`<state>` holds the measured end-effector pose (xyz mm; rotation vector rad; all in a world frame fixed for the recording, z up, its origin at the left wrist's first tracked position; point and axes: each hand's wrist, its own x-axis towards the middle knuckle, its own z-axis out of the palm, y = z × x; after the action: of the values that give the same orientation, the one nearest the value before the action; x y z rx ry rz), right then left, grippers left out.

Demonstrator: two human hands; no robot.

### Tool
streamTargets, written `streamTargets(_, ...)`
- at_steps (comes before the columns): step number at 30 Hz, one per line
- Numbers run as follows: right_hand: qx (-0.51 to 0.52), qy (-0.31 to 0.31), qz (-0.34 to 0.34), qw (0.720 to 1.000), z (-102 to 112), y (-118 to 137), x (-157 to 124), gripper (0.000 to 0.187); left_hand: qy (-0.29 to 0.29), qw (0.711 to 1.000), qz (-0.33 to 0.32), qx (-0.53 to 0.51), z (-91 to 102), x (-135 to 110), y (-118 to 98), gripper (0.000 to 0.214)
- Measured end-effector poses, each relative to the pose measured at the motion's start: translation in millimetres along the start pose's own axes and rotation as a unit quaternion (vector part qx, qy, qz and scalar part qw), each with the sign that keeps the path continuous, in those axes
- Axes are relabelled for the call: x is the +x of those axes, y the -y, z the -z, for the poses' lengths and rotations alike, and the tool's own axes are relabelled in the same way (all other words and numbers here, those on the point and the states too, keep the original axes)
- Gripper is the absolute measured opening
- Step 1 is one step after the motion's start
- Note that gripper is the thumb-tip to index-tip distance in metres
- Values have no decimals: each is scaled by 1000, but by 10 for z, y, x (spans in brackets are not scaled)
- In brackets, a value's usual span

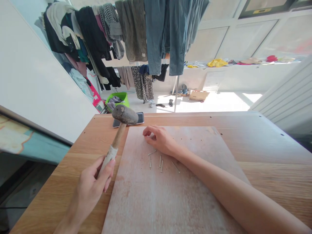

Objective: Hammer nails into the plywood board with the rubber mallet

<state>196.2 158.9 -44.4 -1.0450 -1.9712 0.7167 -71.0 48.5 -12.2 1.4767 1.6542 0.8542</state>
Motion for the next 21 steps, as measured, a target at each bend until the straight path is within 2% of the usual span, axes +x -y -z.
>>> streamTargets(7, 21, 9, -21, 1000, 1, -6, 14, 13, 22, 999, -20, 20, 113, 3, 29, 50)
streamTargets(13, 51, 12, -36, 998, 0, -11, 20, 36, 15, 995, -35, 97, 219, 42, 58, 47)
streamTargets(18, 60, 11, -44, 997, 5, -12, 11, 39, 6, 993, -26, 119, 307, 33, 75, 52)
streamTargets(21, 61, 12, -43, 997, 8, -19, 9, 39, 21, 993, -23, 113, 327, 32, 101, 56)
